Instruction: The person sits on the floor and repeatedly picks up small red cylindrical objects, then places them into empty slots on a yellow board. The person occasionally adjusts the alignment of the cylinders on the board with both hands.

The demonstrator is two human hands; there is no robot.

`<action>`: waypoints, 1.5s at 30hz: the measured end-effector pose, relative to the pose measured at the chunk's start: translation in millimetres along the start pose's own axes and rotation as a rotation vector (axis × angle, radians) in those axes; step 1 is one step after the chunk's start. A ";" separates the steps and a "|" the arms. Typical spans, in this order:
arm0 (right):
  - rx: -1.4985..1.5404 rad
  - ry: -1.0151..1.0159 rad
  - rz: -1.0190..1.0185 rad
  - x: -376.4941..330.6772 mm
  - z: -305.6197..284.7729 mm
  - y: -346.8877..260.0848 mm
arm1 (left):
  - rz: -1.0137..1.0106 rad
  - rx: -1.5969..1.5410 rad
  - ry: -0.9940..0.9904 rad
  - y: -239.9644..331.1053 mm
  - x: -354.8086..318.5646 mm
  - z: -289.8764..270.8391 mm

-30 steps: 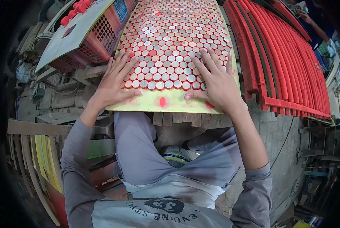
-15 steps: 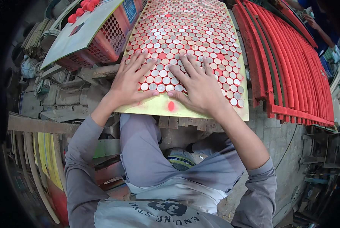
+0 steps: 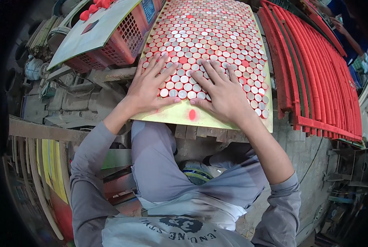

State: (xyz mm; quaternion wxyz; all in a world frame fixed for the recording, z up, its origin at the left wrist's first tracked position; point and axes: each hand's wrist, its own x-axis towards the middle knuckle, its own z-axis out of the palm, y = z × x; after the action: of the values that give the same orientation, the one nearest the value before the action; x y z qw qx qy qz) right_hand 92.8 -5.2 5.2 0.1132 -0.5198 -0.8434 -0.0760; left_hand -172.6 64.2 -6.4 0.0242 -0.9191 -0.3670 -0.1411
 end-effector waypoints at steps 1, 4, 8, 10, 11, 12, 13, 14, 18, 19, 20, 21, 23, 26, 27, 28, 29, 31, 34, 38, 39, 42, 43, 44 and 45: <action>0.001 -0.001 0.000 0.6 -0.8 -0.2 | 0.005 0.003 0.004 -0.8 0.1 -0.8; -0.004 -0.003 0.001 0.5 -1.6 -0.9 | 0.003 0.006 0.011 -0.5 -0.4 -1.6; 0.012 -0.024 -0.001 1.5 -10.2 -2.3 | 0.007 -0.014 0.010 -2.4 1.1 -5.7; 0.035 -0.012 -0.004 0.1 -20.8 -1.0 | 0.011 -0.038 0.069 -2.1 -0.1 -7.3; 0.048 -0.006 -0.005 -1.2 -26.8 0.6 | 0.014 -0.051 0.098 -2.3 -0.6 -8.2; 0.059 0.011 0.006 -3.5 -32.9 4.0 | 0.008 -0.076 0.117 -3.7 -0.7 -11.6; 0.069 0.026 0.021 -8.9 -39.9 8.9 | 0.003 -0.106 0.136 -5.1 -1.7 -16.0; 0.080 0.038 0.035 -14.5 -46.4 14.8 | -0.003 -0.136 0.152 -8.1 -3.1 -18.2; 0.091 0.092 0.128 -35.6 -59.2 35.0 | 0.016 -0.371 0.188 -36.6 -13.9 -10.4; 0.084 0.077 0.127 -36.8 -59.4 36.9 | 0.044 -0.458 0.169 -41.8 -14.3 -8.8; 0.081 0.054 0.130 -38.0 -57.4 37.6 | 0.083 -0.518 0.151 -46.6 -13.4 -8.0; 0.078 0.031 0.131 -39.0 -54.7 37.8 | 0.120 -0.576 0.133 -51.4 -11.9 -7.4; 0.066 0.003 0.119 -36.9 -48.5 37.3 | 0.190 -0.588 0.101 -57.7 -6.8 -7.5; 0.049 -0.009 0.092 -28.0 -39.0 32.3 | 0.264 -0.456 0.074 -61.6 0.9 -11.9; 0.053 -0.015 0.084 -24.0 -36.5 29.0 | 0.265 -0.418 0.078 -58.8 3.1 -11.2; 0.052 -0.020 0.075 -19.7 -36.1 26.6 | 0.268 -0.381 0.087 -56.7 5.5 -10.4; 0.101 -0.045 0.075 -16.7 -37.0 23.6 | 0.268 -0.377 0.070 -56.2 6.6 -8.9; 0.044 -0.068 0.033 -13.9 -31.7 23.6 | 0.272 -0.371 0.037 -56.1 9.2 -5.6; -0.001 -0.100 0.005 -11.9 -24.7 28.4 | 0.276 -0.431 0.034 -54.5 8.8 -3.4; -0.012 -0.138 0.008 -13.1 -21.4 29.2 | 0.304 -0.347 -0.007 -53.4 10.1 -5.6; -0.018 -0.148 0.009 -13.6 -21.0 29.1 | 0.301 -0.339 -0.024 -53.1 9.9 -5.6; -0.015 -0.146 -0.001 -13.0 -20.2 30.2 | 0.301 -0.321 -0.050 -54.1 9.6 -6.9; -0.006 -0.153 0.000 -12.5 -21.1 30.3 | 0.303 -0.315 -0.053 -55.1 9.6 -7.7; 0.003 -0.160 0.001 -12.4 -21.9 30.3 | 0.304 -0.313 -0.056 -56.1 9.2 -7.0; 0.013 -0.167 0.003 -12.6 -22.4 30.6 | 0.306 -0.312 -0.059 -57.2 8.7 -5.3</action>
State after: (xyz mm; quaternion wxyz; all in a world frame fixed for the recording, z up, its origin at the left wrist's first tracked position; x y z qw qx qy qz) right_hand 128.1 -7.8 23.7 0.0458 -0.5250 -0.8495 -0.0269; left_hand -206.9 110.9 -2.3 -0.1080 -0.9605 -0.1975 -0.1638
